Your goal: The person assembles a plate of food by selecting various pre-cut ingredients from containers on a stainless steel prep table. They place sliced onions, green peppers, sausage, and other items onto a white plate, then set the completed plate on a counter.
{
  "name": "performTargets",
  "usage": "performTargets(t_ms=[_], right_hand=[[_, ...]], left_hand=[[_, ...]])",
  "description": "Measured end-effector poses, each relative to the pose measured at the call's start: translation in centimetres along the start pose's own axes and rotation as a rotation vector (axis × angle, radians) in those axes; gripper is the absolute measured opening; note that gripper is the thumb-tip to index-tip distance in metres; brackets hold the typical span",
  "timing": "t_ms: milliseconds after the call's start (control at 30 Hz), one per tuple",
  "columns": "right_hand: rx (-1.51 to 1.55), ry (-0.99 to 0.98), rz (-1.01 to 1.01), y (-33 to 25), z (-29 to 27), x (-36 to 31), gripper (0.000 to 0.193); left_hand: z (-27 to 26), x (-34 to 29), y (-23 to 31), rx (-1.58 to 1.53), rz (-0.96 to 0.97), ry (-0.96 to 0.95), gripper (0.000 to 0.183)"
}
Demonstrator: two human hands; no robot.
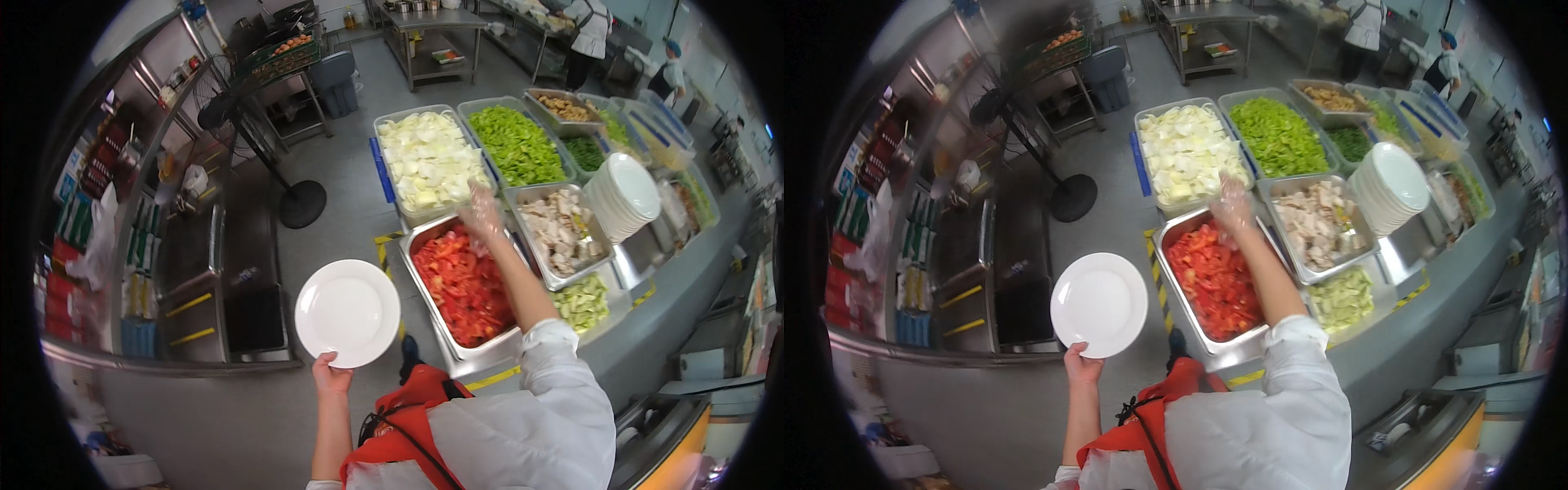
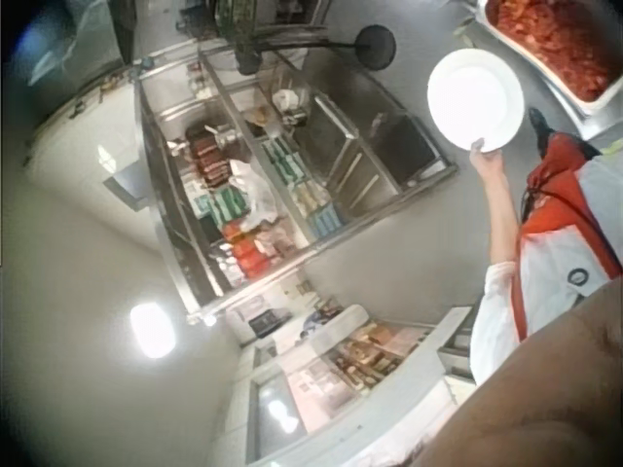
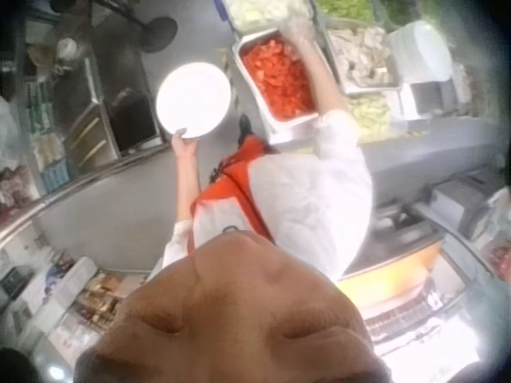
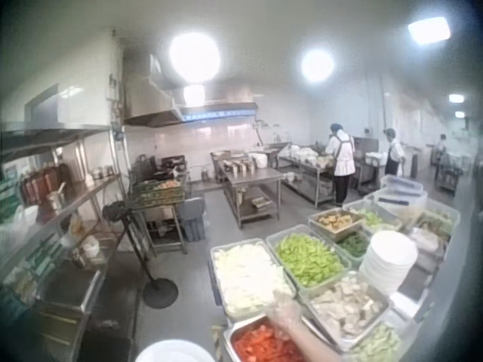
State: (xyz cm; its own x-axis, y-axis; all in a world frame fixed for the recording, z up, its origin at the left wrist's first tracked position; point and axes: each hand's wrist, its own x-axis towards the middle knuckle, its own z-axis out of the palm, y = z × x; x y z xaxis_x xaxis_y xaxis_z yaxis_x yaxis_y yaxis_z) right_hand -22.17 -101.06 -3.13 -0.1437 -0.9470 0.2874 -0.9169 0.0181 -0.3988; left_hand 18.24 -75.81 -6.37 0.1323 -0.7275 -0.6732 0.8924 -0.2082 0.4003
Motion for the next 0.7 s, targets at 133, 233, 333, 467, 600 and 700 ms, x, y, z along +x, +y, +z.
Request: performTargets(t_ms=[133, 233, 333, 467, 600, 700], right_hand=[[-0.108, -0.172, 0.184, 0.8, 5.4, 7.1, 0.069], [-0.144, -0.313, 0.280, 0.7, 7.1, 10.0, 0.061], [-0.185, -0.268, 0.211, 0.1, 7.4, 10.3, 0.056], [-0.166, -0.266, 0.222, -0.2, 7.1, 11.3, 0.054], [-0.097, -0.126, 0.199, 0.1, 9.5, 11.2, 0.055], [-0.021, -0.190, 0.266, 0.2, 8.7, 11.4, 0.053]], left_hand=[[4.2, 3.3, 3.9, 0.133, -0.015, 0.011, 0.062], [6.4, 6.1, 6.2, 0.174, -0.033, 0.004, 0.061], [8.8, 9.3, 7.1, 0.176, -0.041, 0.011, 0.060], [13.7, 13.9, 8.3, 0.193, -0.109, -0.053, 0.060], [17.9, 20.5, 9.3, 0.258, -0.241, -0.168, 0.062], [23.1, 24.6, 9.1, 0.333, -0.317, -0.228, 0.064]])
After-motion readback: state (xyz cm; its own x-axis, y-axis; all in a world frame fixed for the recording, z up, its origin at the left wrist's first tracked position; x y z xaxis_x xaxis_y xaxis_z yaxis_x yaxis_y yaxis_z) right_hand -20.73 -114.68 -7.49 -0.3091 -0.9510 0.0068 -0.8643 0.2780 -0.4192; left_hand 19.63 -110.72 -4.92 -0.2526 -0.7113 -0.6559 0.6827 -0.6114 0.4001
